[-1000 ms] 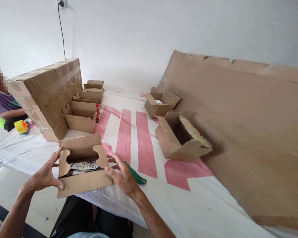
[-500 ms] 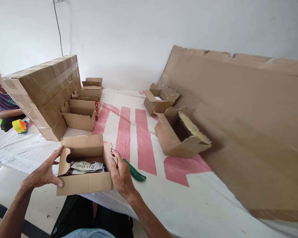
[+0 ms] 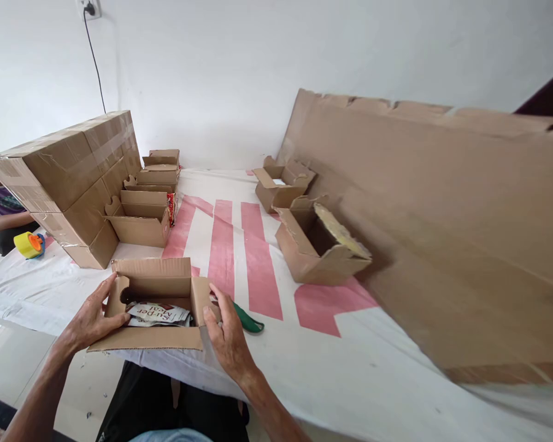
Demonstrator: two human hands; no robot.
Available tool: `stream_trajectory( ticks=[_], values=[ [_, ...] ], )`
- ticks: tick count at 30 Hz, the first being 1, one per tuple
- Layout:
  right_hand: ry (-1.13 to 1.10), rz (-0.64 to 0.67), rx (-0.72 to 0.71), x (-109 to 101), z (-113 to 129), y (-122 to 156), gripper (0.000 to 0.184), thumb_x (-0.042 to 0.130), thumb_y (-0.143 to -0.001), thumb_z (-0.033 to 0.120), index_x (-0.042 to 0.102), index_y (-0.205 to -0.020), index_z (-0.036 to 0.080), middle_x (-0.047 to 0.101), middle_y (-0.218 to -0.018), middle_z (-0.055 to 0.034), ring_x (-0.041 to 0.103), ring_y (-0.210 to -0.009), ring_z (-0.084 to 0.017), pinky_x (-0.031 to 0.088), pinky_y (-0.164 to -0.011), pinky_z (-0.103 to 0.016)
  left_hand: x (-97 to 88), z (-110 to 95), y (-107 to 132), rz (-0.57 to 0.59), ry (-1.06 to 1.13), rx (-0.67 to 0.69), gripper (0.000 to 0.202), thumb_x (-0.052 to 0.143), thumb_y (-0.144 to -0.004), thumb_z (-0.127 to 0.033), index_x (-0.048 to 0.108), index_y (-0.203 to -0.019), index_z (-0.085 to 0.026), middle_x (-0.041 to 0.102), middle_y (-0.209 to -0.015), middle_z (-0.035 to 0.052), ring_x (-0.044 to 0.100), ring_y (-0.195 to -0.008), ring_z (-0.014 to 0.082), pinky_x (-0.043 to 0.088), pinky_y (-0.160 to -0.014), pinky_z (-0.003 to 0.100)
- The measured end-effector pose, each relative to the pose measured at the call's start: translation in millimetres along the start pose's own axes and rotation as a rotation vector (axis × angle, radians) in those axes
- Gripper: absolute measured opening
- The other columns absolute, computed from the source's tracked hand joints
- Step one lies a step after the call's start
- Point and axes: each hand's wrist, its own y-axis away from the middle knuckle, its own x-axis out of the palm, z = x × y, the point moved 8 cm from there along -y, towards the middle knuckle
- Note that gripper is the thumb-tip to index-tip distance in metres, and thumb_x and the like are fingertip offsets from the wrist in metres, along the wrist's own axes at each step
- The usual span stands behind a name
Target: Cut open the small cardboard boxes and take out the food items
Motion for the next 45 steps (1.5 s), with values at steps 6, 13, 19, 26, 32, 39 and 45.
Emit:
stream_trajectory(
  ticks=[6, 13, 19, 26, 32, 39, 45],
  values=[
    [0.067, -0.010, -0.080, 2.3, 1.8, 4.4, 0.053, 0.046, -0.107, 0.049, 0.056, -0.152, 0.024, 0.061, -0.151, -0.0136, 0.058, -0.142, -0.031, 0.048, -0.122, -0.053, -16.5, 10.1, 11.9, -0.135, 0.292, -0.076, 0.071, 0.054, -0.101, -0.047, 0.040, -0.168, -0.026, 0.051, -0.167, 0.0115, 0.043, -0.157, 0.0380, 0.040, -0.126, 0.054],
    [0.202, -0.036, -0.193, 3.2, 5.3, 6.5, 0.052, 0.042, -0.109, 0.044, 0.059, -0.152, 0.022, 0.057, -0.155, -0.0141, 0.053, -0.147, -0.032, 0.046, -0.125, -0.054, -36.5, -20.0, 24.1, -0.220, -0.072, 0.074, 0.047, 0.062, -0.099, -0.048, 0.070, -0.140, -0.028, 0.050, -0.166, 0.0102, 0.055, -0.145, 0.0375, 0.046, -0.123, 0.053],
    [0.433, -0.044, -0.375, -1.0, 17.7, 1.7, 0.049, 0.043, -0.107, 0.034, 0.063, -0.149, 0.019, 0.062, -0.152, -0.0171, 0.058, -0.142, -0.036, 0.050, -0.120, -0.061, -35.1, -20.2, 31.6, -0.087, -0.309, 0.058, 0.098, 0.089, -0.072, -0.068, 0.054, -0.156, -0.033, 0.036, -0.175, 0.0105, 0.043, -0.155, 0.0461, 0.048, -0.120, 0.057],
    [0.694, 0.134, -0.795, 7.1, 94.0, -3.2, 0.036, 0.046, -0.106, 0.018, 0.073, -0.129, 0.017, 0.076, -0.129, -0.0140, 0.068, -0.130, -0.032, 0.052, -0.119, -0.057, -18.6, -14.3, 42.9, -0.042, -0.567, -0.053, 0.119, 0.089, -0.068, -0.073, 0.041, -0.163, -0.023, 0.023, -0.178, 0.0242, 0.026, -0.161, 0.0533, 0.039, -0.117, 0.077],
    [0.693, 0.593, -0.740, 60.7, 78.3, -11.6, 0.029, 0.059, -0.099, 0.024, 0.075, -0.124, 0.023, 0.079, -0.126, -0.0116, 0.079, -0.107, -0.029, 0.068, -0.084, -0.039, -4.8, -40.2, 47.7, 0.147, -0.578, -0.028, 0.122, 0.080, -0.070, -0.085, 0.041, -0.164, -0.016, 0.034, -0.172, 0.0284, 0.026, -0.162, 0.0503, 0.027, -0.126, 0.074],
    [0.741, 0.874, -0.489, 82.3, 63.5, -28.9, 0.042, 0.061, -0.093, 0.028, 0.077, -0.132, 0.023, 0.075, -0.139, -0.0125, 0.068, -0.134, -0.035, 0.056, -0.113, -0.044, 1.2, -43.2, 53.4, 0.124, -0.412, -0.015, 0.123, 0.083, -0.066, -0.083, 0.040, -0.162, -0.019, 0.047, -0.164, 0.0260, 0.051, -0.147, 0.0474, 0.041, -0.120, 0.065],
    [0.728, 1.022, -0.339, 81.5, 74.3, -25.4, 0.054, 0.059, -0.093, 0.038, 0.071, -0.141, 0.016, 0.066, -0.151, -0.0173, 0.060, -0.144, -0.037, 0.047, -0.122, -0.047, 5.9, -39.0, 57.5, 0.090, -0.415, -0.018, 0.105, 0.083, -0.059, -0.087, 0.060, -0.135, -0.019, 0.059, -0.143, 0.0201, 0.063, -0.128, 0.0450, 0.049, -0.111, 0.061]
  ],
)
